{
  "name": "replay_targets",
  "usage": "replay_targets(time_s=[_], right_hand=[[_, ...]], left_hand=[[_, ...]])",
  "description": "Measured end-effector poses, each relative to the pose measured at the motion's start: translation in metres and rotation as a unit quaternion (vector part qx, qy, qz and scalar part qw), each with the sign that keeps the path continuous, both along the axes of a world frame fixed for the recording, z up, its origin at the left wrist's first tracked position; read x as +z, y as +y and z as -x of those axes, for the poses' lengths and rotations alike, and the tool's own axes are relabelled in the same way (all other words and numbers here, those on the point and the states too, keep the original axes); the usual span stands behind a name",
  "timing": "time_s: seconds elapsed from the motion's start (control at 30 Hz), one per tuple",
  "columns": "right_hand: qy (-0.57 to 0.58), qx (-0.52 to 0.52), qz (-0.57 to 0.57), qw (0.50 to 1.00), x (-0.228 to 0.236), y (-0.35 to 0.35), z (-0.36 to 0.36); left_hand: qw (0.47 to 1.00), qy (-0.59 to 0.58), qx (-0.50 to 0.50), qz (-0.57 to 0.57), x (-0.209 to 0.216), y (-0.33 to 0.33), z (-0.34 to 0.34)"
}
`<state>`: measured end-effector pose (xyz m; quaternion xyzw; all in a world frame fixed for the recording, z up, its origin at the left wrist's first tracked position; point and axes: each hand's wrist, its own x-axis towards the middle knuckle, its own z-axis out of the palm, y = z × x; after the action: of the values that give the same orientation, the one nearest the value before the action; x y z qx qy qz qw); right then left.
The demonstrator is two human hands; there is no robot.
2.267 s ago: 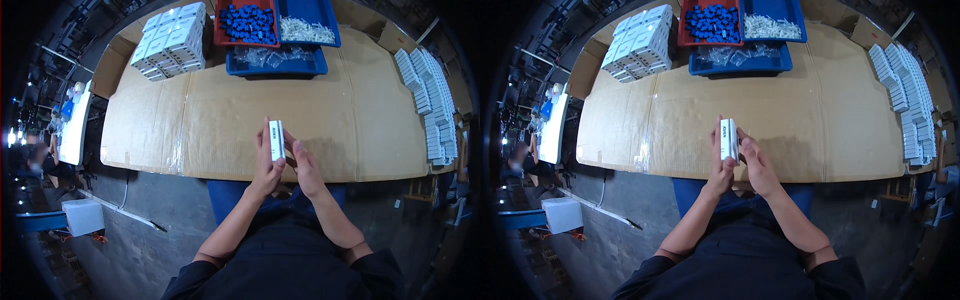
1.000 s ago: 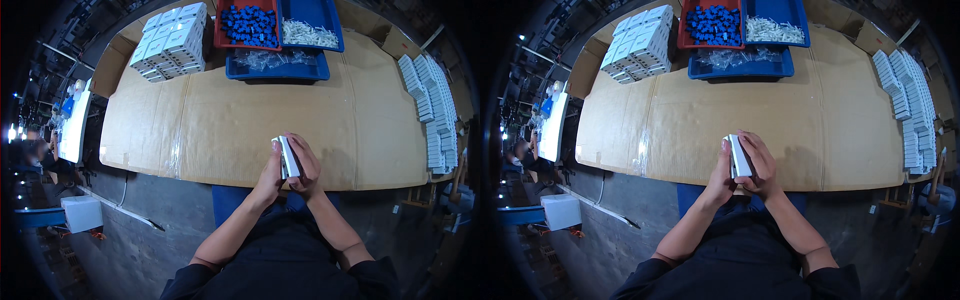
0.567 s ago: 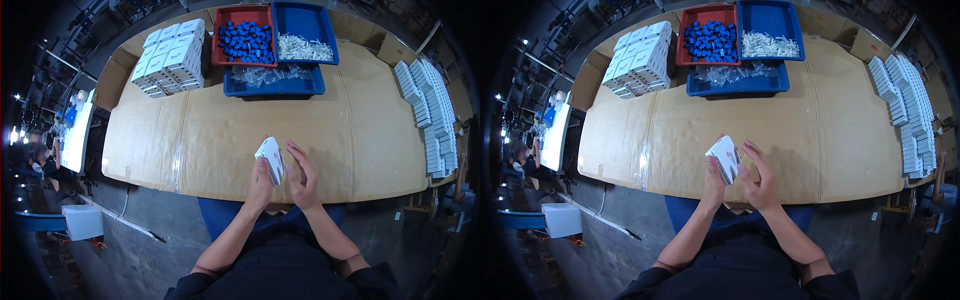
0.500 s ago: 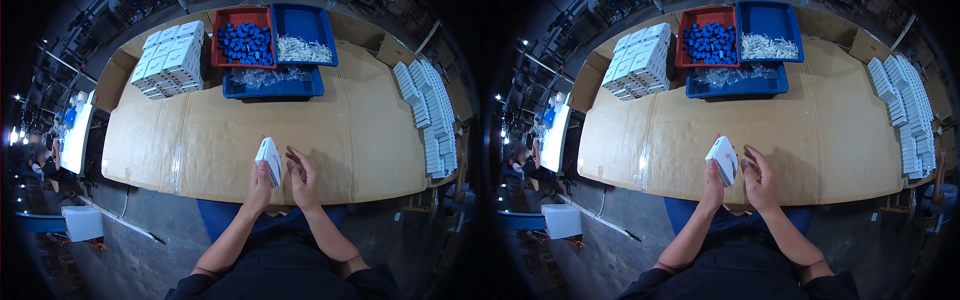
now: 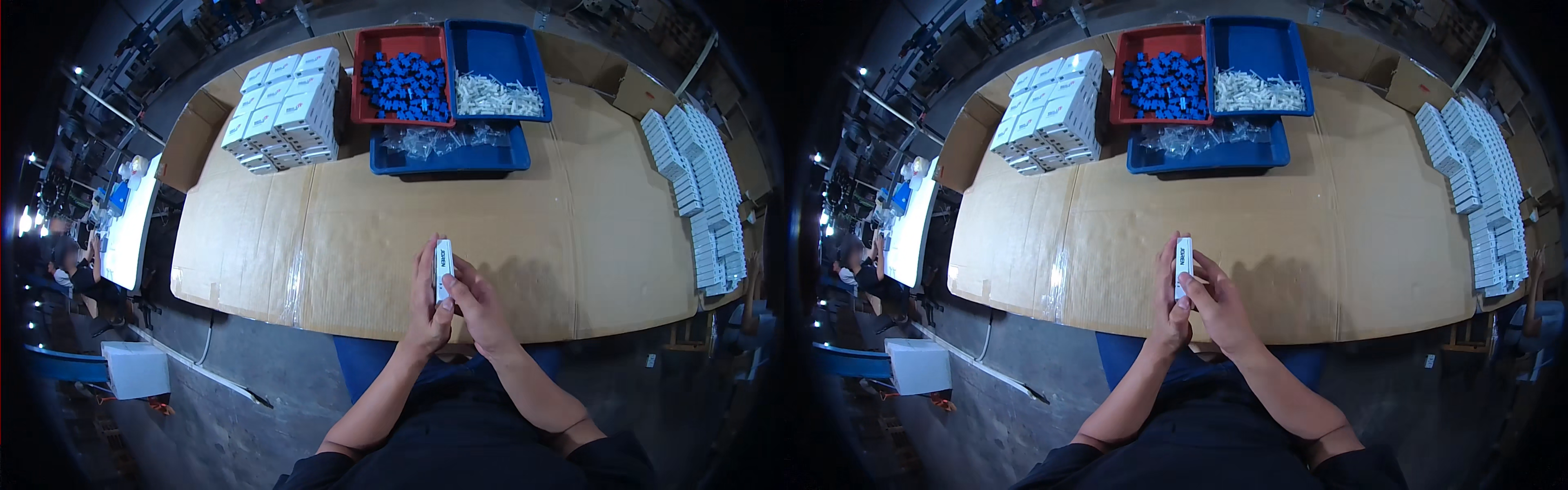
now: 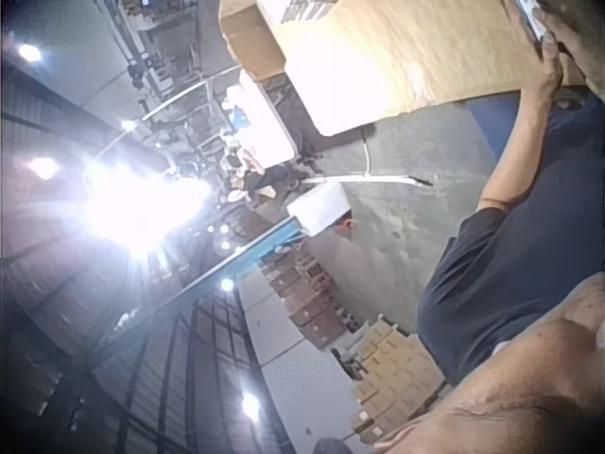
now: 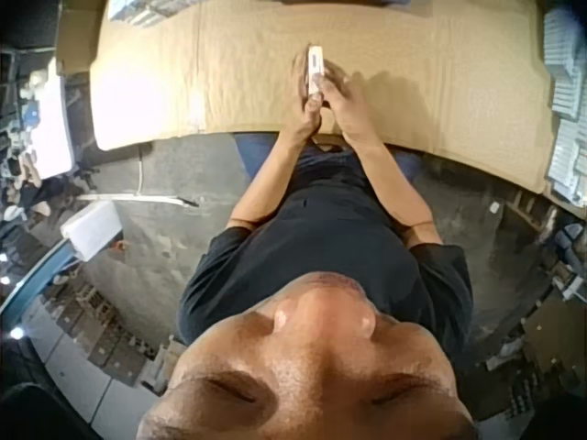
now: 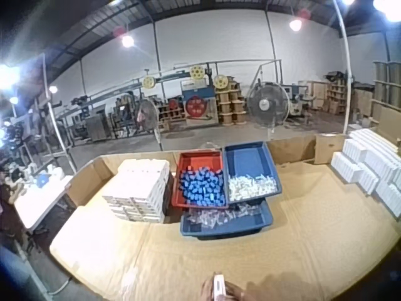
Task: The person assembles small plastic components by hand, inserting blue plastic connectors and white component inserts into a white plastic housing box.
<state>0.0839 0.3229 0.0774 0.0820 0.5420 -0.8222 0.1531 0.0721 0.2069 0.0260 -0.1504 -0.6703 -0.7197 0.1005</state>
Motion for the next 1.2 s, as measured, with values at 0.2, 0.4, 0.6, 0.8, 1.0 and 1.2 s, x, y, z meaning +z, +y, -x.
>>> replay_targets(time_s=[0.2,0.4,0.6,0.8,1.0,1.2], right_hand=[[0.002,-0.028,0.004,1.0,-0.006,-0.018,-0.007],[0.036,-0.072,0.006,0.997,0.002,-0.027,-0.006],[0.054,-0.096,0.0,0.994,-0.007,-0.043,-0.01],[0.127,-0.078,-0.145,0.978,-0.012,-0.049,-0.025],[0.045,-0.143,-0.156,0.976,-0.003,-0.059,-0.021],[0.07,-0.112,-0.14,0.981,-0.004,-0.053,-0.013]], left_hand=[[0.997,-0.042,0.023,-0.055,-0.009,-0.004,-0.006],[0.999,-0.012,0.026,-0.025,-0.001,-0.01,-0.002],[0.996,0.045,0.076,0.0,0.0,-0.016,0.007],[0.991,0.074,0.112,0.002,-0.002,-0.022,0.008],[0.993,0.055,0.107,0.009,0.004,-0.023,0.017],[0.994,0.024,0.083,-0.061,-0.001,-0.021,0.018]])
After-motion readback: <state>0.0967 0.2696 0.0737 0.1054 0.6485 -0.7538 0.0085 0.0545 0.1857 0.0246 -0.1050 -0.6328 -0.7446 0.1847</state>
